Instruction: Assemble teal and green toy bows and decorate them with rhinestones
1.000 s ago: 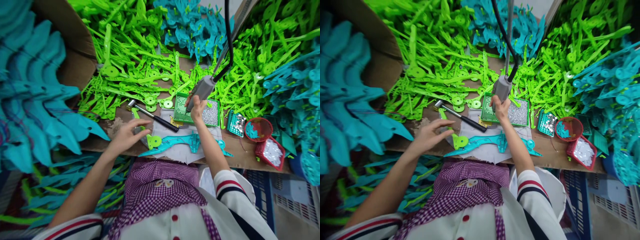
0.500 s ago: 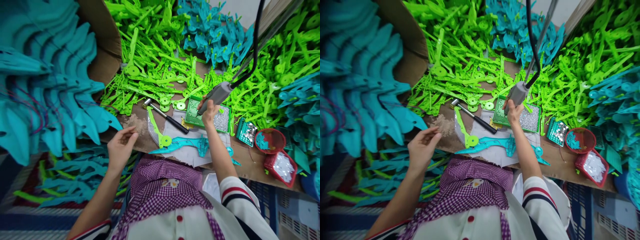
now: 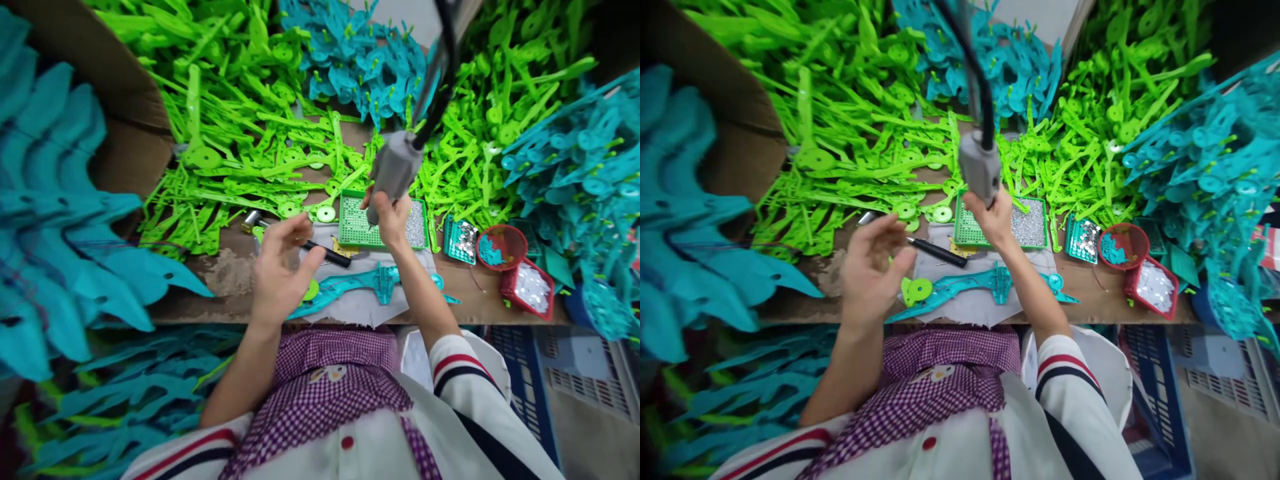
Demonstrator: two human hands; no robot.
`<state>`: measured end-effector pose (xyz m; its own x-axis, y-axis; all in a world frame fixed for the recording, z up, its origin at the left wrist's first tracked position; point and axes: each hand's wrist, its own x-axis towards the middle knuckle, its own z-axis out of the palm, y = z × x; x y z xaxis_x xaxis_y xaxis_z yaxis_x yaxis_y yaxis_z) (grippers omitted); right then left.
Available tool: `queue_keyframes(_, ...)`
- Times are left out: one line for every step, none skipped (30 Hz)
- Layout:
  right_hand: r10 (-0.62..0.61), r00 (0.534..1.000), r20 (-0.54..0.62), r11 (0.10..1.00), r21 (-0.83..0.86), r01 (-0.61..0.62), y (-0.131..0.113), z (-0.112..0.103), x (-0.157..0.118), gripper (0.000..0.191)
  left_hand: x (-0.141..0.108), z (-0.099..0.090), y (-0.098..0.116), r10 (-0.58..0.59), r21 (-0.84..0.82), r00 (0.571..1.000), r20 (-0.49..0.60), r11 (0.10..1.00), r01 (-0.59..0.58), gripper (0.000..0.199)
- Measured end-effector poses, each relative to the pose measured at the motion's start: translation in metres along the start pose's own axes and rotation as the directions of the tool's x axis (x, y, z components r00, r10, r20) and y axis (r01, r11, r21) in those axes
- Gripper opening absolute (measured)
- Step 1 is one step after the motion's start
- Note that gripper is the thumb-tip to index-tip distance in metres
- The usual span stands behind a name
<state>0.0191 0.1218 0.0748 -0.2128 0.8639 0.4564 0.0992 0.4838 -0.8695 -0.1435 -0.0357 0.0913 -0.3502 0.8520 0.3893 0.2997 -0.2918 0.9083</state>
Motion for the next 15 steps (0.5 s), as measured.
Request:
queue_keyframes(-0.012,1.000,0.025,0.999,-0.034,0.013,-0.008,-0.001,-0.001,0.052,0.014,0.014,0.004,0.044,-0.067,0.998,0.041,0.997,-0.041,0.058)
queue_keyframes(-0.024,0.998,0.053,0.997,-0.067,0.027,-0.018,-0.004,-0.003,0.050,0.026,0.028,0.008,0.089,-0.125,0.994,0.066,0.989,-0.080,0.062)
queue_keyframes(-0.036,0.996,0.085,0.994,-0.096,0.044,-0.028,-0.008,-0.006,0.051,0.037,0.040,0.012,0.131,-0.169,0.988,0.080,0.979,-0.116,0.065)
queue_keyframes(-0.044,0.992,0.121,0.991,-0.119,0.058,-0.039,-0.015,-0.009,0.053,0.044,0.050,0.016,0.161,-0.202,0.983,0.089,0.969,-0.141,0.067)
queue_keyframes(-0.043,0.988,0.152,0.988,-0.141,0.065,-0.049,-0.025,-0.014,0.056,0.050,0.059,0.019,0.173,-0.221,0.980,0.103,0.964,-0.147,0.067)
queue_keyframes(-0.032,0.986,0.166,0.984,-0.165,0.060,-0.057,-0.038,-0.021,0.058,0.054,0.065,0.021,0.167,-0.227,0.979,0.120,0.964,-0.137,0.065)
queue_keyframes(-0.009,0.988,0.155,0.980,-0.194,0.040,-0.064,-0.055,-0.029,0.059,0.055,0.068,0.023,0.148,-0.222,0.979,0.139,0.968,-0.115,0.062)
queue_keyframes(0.021,0.994,0.111,0.974,-0.224,0.004,-0.067,-0.074,-0.040,0.058,0.056,0.070,0.023,0.122,-0.210,0.980,0.156,0.974,-0.088,0.060)
queue_keyframes(0.055,0.998,0.032,0.966,-0.254,-0.045,-0.067,-0.094,-0.052,0.054,0.056,0.071,0.022,0.096,-0.193,0.982,0.162,0.979,-0.064,0.057)
queue_keyframes(0.089,0.993,-0.073,0.955,-0.279,-0.106,-0.064,-0.115,-0.066,0.048,0.057,0.070,0.020,0.078,-0.170,0.985,0.154,0.984,-0.052,0.056)
queue_keyframes(0.123,0.974,-0.190,0.938,-0.297,-0.177,-0.058,-0.135,-0.081,0.041,0.057,0.068,0.016,0.072,-0.145,0.989,0.131,0.988,-0.053,0.057)
queue_keyframes(0.163,0.944,-0.287,0.914,-0.317,-0.254,-0.051,-0.153,-0.096,0.036,0.057,0.066,0.013,0.073,-0.119,0.992,0.099,0.991,-0.061,0.058)
queue_keyframes(0.209,0.918,-0.336,0.881,-0.343,-0.326,-0.043,-0.167,-0.111,0.033,0.056,0.064,0.010,0.080,-0.092,0.994,0.069,0.993,-0.074,0.060)
queue_keyframes(0.250,0.909,-0.334,0.844,-0.385,-0.373,-0.036,-0.176,-0.126,0.032,0.055,0.061,0.008,0.087,-0.060,0.995,0.043,0.995,-0.085,0.062)
queue_keyframes(0.287,0.915,-0.283,0.807,-0.444,-0.390,-0.030,-0.181,-0.139,0.032,0.052,0.057,0.008,0.089,-0.020,0.996,0.027,0.996,-0.088,0.066)
